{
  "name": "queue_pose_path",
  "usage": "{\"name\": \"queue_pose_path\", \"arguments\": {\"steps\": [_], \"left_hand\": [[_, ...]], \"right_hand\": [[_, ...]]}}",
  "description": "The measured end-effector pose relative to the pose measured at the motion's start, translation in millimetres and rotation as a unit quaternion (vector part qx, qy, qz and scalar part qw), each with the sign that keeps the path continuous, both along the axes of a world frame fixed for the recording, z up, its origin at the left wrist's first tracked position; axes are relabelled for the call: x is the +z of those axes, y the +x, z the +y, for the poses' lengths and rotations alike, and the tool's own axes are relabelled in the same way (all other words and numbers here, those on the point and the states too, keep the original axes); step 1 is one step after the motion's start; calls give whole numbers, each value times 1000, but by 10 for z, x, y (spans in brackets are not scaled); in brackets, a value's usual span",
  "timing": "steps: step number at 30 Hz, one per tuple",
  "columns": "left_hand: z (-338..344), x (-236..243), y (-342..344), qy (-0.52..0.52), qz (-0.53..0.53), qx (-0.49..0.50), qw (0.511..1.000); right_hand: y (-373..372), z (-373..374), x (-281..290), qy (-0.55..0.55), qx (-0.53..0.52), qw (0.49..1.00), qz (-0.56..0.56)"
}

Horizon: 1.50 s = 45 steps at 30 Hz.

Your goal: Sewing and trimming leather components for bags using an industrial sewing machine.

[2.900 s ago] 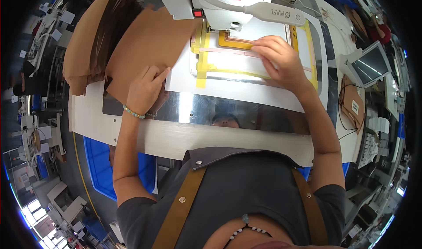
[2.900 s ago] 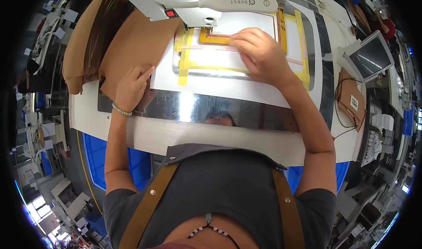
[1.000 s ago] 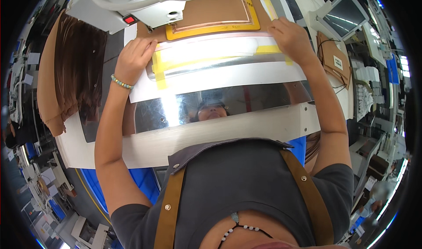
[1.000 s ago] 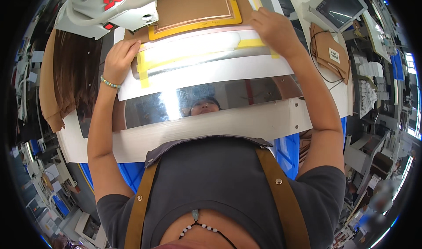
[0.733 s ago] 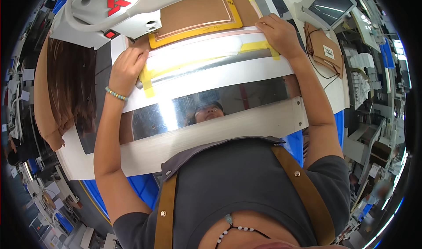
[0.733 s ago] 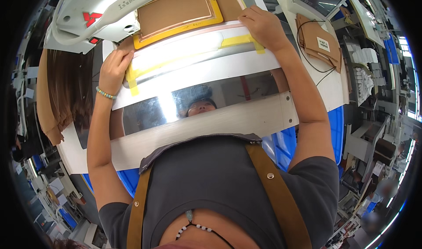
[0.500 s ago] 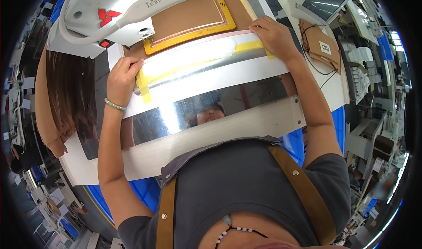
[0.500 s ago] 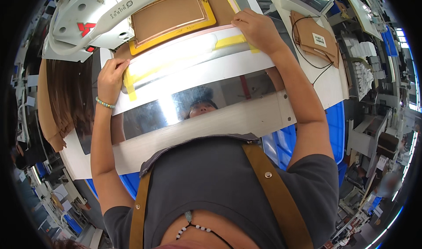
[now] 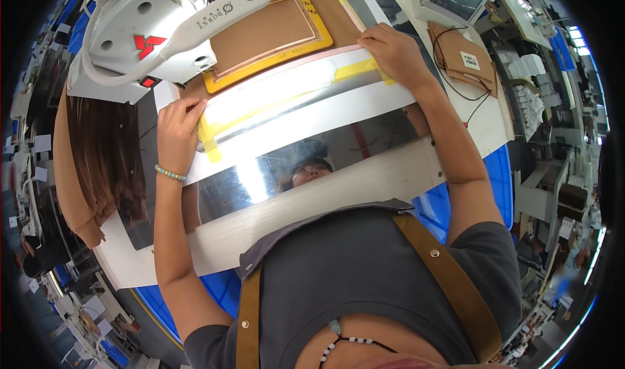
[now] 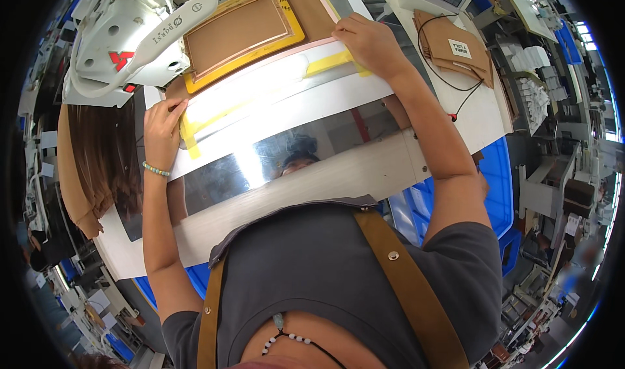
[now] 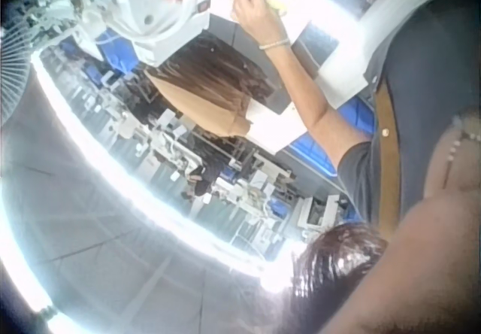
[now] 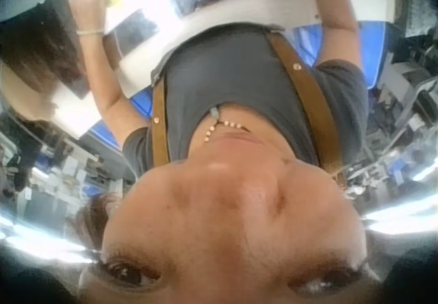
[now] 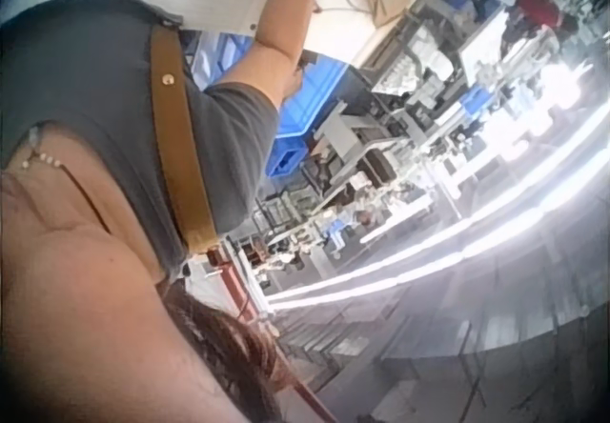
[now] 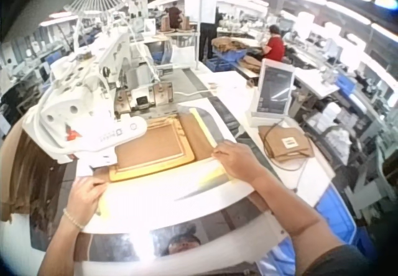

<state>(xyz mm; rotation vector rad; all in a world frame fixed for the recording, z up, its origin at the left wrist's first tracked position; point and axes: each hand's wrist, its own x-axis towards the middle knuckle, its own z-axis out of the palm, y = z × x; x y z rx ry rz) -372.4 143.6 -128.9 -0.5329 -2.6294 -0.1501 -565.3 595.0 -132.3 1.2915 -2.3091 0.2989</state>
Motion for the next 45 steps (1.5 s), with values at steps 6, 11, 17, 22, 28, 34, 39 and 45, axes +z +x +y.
{"name": "queue_pose_path", "arguments": {"steps": [6, 11, 17, 22, 28, 34, 39, 45], "left_hand": [[-11, -107, 304, 15, -6, 127, 992], [74, -146, 299, 56, -21, 182, 982], [-9, -229, 350, 30, -74, 189, 979], [14, -198, 367, 17, -70, 201, 977], [-38, -216, 359, 27, -66, 184, 980], [-35, -237, 317, 32, -54, 161, 985], [-59, -239, 241, 46, -68, 139, 987], [-75, -259, 319, 35, -87, 154, 984]], "right_hand": [[319, -182, 115, 32, -71, 996, -32], [334, -40, -140, 36, -104, 990, -82], [335, -79, -163, 48, -123, 987, -92], [368, -68, -143, 47, -130, 984, -109], [378, -100, -138, 28, -107, 990, -88], [344, -79, -170, 16, -115, 991, -73], [244, -8, -248, 2, -88, 996, -34], [237, 297, 200, -88, -162, 982, -42]]}}
